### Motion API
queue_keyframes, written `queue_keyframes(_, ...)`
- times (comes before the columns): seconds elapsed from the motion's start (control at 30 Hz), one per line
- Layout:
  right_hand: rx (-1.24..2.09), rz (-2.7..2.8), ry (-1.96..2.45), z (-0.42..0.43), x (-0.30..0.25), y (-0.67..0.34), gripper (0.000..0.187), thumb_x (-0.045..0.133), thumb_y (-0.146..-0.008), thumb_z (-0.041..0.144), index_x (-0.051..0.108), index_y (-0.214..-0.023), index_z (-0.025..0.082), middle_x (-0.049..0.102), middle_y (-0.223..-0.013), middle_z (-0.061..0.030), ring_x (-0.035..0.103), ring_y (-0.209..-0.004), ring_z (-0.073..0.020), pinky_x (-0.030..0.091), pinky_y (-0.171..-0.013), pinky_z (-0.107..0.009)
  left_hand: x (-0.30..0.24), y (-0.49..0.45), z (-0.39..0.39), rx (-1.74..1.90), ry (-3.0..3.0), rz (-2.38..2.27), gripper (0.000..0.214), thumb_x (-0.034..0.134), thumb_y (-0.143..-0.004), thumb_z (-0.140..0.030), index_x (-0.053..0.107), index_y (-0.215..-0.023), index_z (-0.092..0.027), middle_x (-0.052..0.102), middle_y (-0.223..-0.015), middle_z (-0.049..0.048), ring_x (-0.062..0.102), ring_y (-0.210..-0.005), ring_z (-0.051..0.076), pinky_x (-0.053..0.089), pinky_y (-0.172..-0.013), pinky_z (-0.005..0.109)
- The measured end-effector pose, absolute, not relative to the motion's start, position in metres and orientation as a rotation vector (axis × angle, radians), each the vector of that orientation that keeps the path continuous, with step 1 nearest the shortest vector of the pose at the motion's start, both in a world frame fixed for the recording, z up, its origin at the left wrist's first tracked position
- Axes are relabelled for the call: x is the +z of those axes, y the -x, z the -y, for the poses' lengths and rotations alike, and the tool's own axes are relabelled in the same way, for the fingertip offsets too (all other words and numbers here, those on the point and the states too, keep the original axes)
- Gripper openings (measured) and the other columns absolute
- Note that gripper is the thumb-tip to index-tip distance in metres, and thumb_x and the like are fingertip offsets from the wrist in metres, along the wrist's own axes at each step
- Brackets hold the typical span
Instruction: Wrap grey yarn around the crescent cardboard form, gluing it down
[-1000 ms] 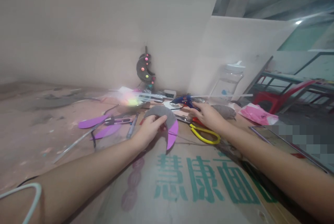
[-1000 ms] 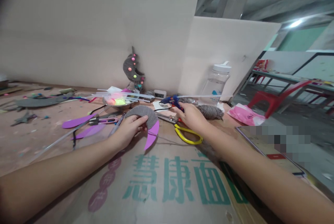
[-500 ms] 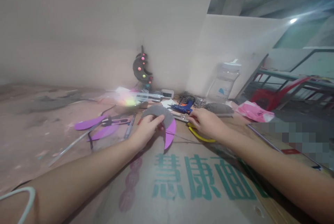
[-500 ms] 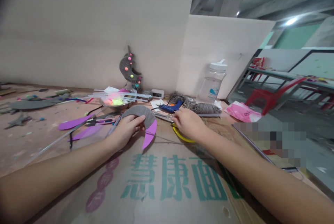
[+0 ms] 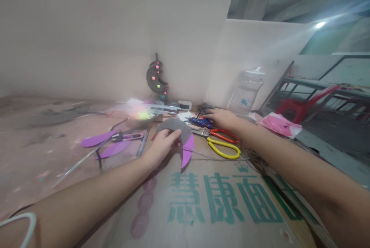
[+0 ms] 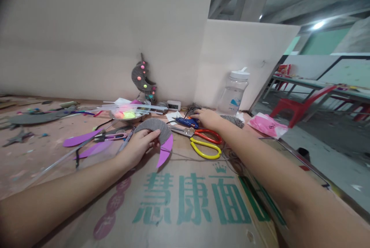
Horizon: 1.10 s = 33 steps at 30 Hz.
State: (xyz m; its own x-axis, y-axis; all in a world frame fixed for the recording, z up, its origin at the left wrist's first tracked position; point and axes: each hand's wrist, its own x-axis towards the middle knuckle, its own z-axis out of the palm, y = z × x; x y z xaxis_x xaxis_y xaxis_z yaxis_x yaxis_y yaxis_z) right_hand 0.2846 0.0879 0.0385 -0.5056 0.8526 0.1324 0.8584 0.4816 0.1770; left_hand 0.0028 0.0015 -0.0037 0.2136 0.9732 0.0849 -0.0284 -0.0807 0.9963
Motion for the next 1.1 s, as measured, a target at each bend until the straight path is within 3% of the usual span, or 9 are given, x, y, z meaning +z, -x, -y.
queue_keyframes(0.13,-0.258,2.718,1.497,-0.097,0.038,-0.282,0.038,0.059,-0.079,0.012,0.068,-0.116,0.018,0.065,-0.119,-0.0121,0.057,-0.110,-0.0255,0.043,-0.094,-0.034,-0.003,-0.003,-0.001,1.109,-1.338,-1.031,0.036,0.063,-0.075,-0.049,0.058,-0.064,-0.015,0.060,-0.060,0.0015,0.054,-0.059,0.013,0.039,-0.062,0.027)
queue_keyframes(0.3,-0.058,2.665,1.557,-0.099,0.037,-0.281,0.046,0.055,-0.079,0.011,0.063,-0.123,0.024,0.068,-0.119,-0.0057,0.064,-0.100,-0.0214,0.048,-0.084,-0.028,-0.002,-0.003,-0.002,1.111,-1.359,-1.049,0.036,0.062,-0.075,-0.049,0.058,-0.063,-0.015,0.061,-0.060,0.0016,0.054,-0.059,0.013,0.038,-0.061,0.027)
queue_keyframes(0.4,0.041,2.619,1.585,-0.098,0.039,-0.281,0.045,0.055,-0.077,0.010,0.065,-0.120,0.021,0.069,-0.116,-0.0075,0.066,-0.097,-0.0222,0.049,-0.083,-0.029,-0.002,-0.003,0.000,1.111,-1.359,-1.046,0.036,0.062,-0.076,-0.049,0.057,-0.063,-0.015,0.060,-0.059,0.0013,0.054,-0.058,0.013,0.038,-0.061,0.027)
queue_keyframes(0.53,0.162,2.592,1.494,-0.095,0.049,-0.283,0.047,0.057,-0.075,0.009,0.064,-0.121,0.019,0.065,-0.124,-0.0091,0.061,-0.109,-0.0235,0.047,-0.094,-0.031,-0.002,-0.004,0.000,1.115,-1.366,-1.028,0.035,0.063,-0.075,-0.048,0.058,-0.064,-0.015,0.060,-0.059,0.0012,0.053,-0.058,0.013,0.038,-0.061,0.027)
queue_keyframes(0.7,0.301,2.486,1.427,-0.084,0.063,-0.289,0.045,0.050,-0.082,0.011,0.062,-0.126,0.016,0.061,-0.130,-0.0102,0.058,-0.115,-0.0228,0.043,-0.101,-0.035,-0.001,-0.004,-0.001,1.119,-1.380,-1.030,0.036,0.063,-0.075,-0.049,0.058,-0.063,-0.015,0.060,-0.059,0.0019,0.054,-0.057,0.014,0.038,-0.060,0.027)
queue_keyframes(0.8,0.400,2.404,1.415,-0.077,0.065,-0.291,0.043,0.047,-0.088,0.021,0.059,-0.129,0.017,0.064,-0.125,-0.0076,0.062,-0.107,-0.0196,0.048,-0.094,-0.031,-0.001,-0.004,0.000,1.112,-1.372,-1.054,0.035,0.062,-0.075,-0.048,0.057,-0.063,-0.016,0.060,-0.059,0.0021,0.055,-0.058,0.014,0.038,-0.059,0.027)
queue_keyframes(0.97,0.445,2.259,1.488,-0.076,0.049,-0.288,0.040,0.047,-0.091,0.037,0.063,-0.118,0.012,0.070,-0.088,-0.0059,0.064,-0.072,-0.0171,0.052,-0.066,-0.026,-0.004,-0.003,-0.002,1.117,-1.374,-1.028,0.036,0.063,-0.076,-0.050,0.058,-0.064,-0.016,0.061,-0.060,0.0014,0.055,-0.058,0.014,0.040,-0.061,0.027)
queue_keyframes(1.1,0.443,2.190,1.521,-0.080,0.037,-0.283,0.035,0.045,-0.091,0.032,0.064,-0.112,0.012,0.069,-0.086,-0.0045,0.061,-0.069,-0.0152,0.051,-0.065,-0.025,-0.005,-0.002,-0.002,1.100,-1.364,-1.036,0.037,0.063,-0.076,-0.051,0.058,-0.065,-0.016,0.060,-0.060,0.0009,0.055,-0.058,0.013,0.040,-0.061,0.026)
